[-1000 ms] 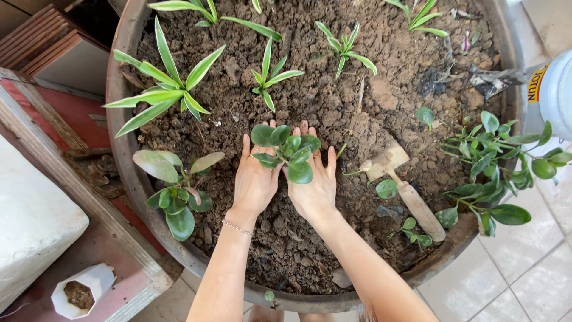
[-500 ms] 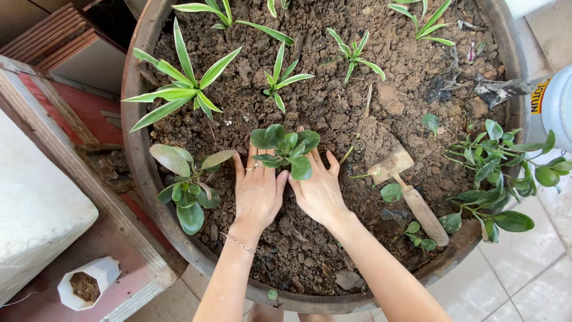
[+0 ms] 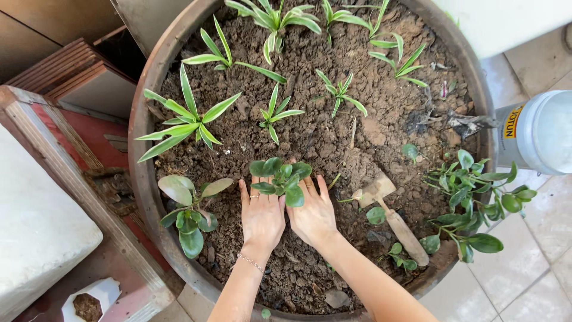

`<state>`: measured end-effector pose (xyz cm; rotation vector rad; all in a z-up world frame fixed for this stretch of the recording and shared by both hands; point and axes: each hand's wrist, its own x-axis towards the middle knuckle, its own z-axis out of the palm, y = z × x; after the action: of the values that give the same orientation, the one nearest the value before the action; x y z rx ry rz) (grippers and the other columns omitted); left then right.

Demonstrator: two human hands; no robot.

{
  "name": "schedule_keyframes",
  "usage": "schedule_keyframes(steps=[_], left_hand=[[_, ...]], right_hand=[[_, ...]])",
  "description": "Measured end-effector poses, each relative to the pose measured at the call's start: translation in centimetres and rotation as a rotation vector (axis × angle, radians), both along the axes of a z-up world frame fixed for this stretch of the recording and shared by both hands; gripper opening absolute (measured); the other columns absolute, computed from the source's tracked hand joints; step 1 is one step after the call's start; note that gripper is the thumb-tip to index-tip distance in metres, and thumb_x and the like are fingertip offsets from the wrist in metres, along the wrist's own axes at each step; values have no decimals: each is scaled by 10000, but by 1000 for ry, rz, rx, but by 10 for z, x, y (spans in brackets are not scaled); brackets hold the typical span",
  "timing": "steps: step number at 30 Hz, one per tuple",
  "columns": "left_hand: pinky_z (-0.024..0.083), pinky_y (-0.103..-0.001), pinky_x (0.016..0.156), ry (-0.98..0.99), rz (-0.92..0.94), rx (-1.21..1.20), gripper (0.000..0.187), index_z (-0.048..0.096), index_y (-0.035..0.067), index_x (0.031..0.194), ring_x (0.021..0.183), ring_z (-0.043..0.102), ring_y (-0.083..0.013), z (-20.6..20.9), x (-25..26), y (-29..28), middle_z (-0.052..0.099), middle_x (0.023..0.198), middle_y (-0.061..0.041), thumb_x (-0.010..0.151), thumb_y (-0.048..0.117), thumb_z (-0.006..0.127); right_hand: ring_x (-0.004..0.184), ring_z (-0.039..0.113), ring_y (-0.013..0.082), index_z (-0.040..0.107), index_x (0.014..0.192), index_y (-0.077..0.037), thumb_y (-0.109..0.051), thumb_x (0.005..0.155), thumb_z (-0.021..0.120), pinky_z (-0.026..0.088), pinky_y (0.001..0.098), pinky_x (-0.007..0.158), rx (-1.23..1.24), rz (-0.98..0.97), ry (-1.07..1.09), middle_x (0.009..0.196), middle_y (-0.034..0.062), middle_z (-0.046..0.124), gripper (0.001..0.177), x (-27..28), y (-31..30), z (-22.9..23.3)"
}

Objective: The person plants small leafy plants into a large round pot filled with soil. They use a small hand trowel to dig holes, place the plants, and pat the soil around the base of each plant.

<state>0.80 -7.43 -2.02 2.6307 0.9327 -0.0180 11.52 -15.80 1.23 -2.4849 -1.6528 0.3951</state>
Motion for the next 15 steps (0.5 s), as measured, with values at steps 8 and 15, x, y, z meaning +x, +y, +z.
schedule_keyframes(steps=[8, 15], left_hand=[[29, -542, 1243, 226, 28, -29, 648, 318, -18, 1522, 1533, 158, -307, 15, 5, -7, 304, 1610, -178, 1007, 368, 390], [16, -594, 1185, -78, 252, -83, 751, 260, -160, 1503, 1495, 144, -402, 49, -7, -64, 276, 1574, -319, 1019, 398, 395]], right_hand=[[1507, 244, 339, 293, 1536, -41, -234, 943, 539, 142, 569, 1204, -257, -1, 55, 1593, 188, 286, 670, 0, 6, 15], [1574, 189, 275, 160, 1613, -98, -252, 969, 560, 183, 547, 1192, -157, -457, 521, 1695, 133, 176, 774, -24, -57, 20]])
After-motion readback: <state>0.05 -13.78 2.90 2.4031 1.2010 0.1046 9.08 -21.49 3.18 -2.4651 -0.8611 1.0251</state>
